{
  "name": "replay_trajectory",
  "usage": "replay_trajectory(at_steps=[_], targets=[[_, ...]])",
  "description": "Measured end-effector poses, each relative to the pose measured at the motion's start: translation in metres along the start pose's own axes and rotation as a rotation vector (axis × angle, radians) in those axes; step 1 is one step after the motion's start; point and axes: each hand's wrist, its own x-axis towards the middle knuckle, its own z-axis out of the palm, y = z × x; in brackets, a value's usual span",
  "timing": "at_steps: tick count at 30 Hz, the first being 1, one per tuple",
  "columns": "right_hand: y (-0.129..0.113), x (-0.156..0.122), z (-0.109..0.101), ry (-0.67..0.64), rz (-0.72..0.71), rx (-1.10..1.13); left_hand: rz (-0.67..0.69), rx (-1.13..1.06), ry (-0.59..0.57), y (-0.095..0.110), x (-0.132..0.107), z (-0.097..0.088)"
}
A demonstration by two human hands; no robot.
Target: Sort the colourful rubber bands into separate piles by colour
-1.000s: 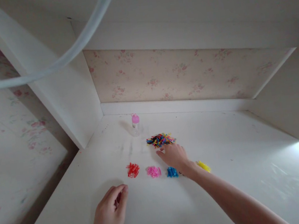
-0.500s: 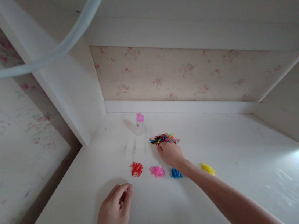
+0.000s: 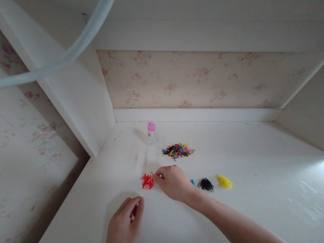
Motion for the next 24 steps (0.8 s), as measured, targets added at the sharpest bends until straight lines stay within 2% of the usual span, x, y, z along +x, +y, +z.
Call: replay_trajectory(at_steps=[5, 9, 12, 16, 20, 24], targets=[[-0.019, 0.006, 0.006, -0.063, -0.005, -0.116, 0.012, 0.018, 0.008, -0.001, 0.001, 0.0], [-0.015, -0.001, 0.0, -0.028, -0.014, -0.104, 0.014, 0.008, 0.002, 0.0, 0.001, 0.0], [-0.002, -0.021, -0.008, 0.053, -0.026, -0.016, 0.011, 0.009, -0.002, 0.0, 0.0, 0.0], [0.025, -0.064, -0.011, 0.101, -0.032, 0.167, 0.013, 0.017, 0.011, 0.001, -0.001, 0.001], [0.057, -0.108, 0.003, 0.12, 0.057, 0.345, 0.032, 0.039, 0.002, 0.01, 0.004, 0.002], [0.08, -0.137, 0.022, 0.203, 0.154, 0.461, 0.133, 0.135, -0.08, 0.041, 0.023, 0.007]])
